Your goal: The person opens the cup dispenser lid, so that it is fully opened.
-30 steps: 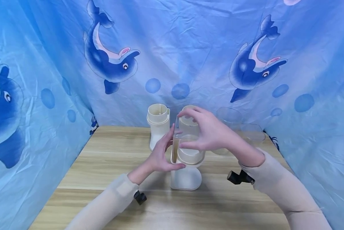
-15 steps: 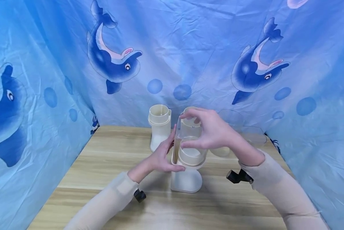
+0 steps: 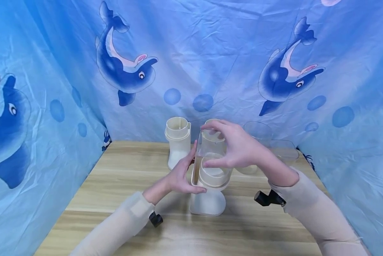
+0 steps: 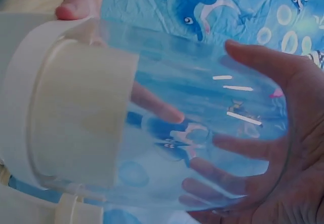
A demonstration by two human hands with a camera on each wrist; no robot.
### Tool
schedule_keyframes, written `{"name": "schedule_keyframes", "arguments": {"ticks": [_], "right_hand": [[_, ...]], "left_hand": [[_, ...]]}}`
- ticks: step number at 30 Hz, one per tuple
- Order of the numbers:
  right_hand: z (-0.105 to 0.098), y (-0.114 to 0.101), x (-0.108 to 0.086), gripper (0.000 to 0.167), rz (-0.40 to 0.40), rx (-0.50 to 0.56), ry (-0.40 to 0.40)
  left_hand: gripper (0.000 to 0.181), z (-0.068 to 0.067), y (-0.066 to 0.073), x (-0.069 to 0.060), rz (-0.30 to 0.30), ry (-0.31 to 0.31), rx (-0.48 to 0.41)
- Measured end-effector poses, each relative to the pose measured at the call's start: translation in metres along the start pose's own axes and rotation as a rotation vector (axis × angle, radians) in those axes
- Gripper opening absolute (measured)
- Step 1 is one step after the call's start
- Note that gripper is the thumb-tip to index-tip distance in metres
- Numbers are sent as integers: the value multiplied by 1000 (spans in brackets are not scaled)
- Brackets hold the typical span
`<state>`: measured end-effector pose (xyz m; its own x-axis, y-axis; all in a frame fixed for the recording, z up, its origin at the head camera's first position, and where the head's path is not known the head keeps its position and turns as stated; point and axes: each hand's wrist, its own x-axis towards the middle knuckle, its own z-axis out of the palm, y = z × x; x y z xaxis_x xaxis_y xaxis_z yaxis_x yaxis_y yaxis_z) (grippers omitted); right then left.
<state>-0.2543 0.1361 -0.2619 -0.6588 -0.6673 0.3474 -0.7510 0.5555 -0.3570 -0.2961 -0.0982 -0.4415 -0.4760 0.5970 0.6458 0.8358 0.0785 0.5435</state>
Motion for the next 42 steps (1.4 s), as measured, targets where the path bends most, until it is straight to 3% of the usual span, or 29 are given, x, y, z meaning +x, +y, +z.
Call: {"name": "schedule_keyframes", "arguments": {"ticks": [7,14,19,23,33,42], "right_hand": [[0,-12,-3,85,19,-80,2],[-2,-8,0,81,-8,-49,-7],[-9,-6,4,82,42,-23,-59],[-12,-6,3,83,63,-23,-73],[-10,-16,-5,92,57,-64,-22],[-14,-13,4,91,5,-95,-68]], "left_hand": [[148,-1,5,-1,13,-12,31],[151,-1,6,-1,-14,-45,-39],[151,-2,7,-1,-36,-46,-67],[149,-2,6,0,-13,-40,-57],[145,4,3,3,61,-6,9],[147,-2,2,0,27,16,30]]}}
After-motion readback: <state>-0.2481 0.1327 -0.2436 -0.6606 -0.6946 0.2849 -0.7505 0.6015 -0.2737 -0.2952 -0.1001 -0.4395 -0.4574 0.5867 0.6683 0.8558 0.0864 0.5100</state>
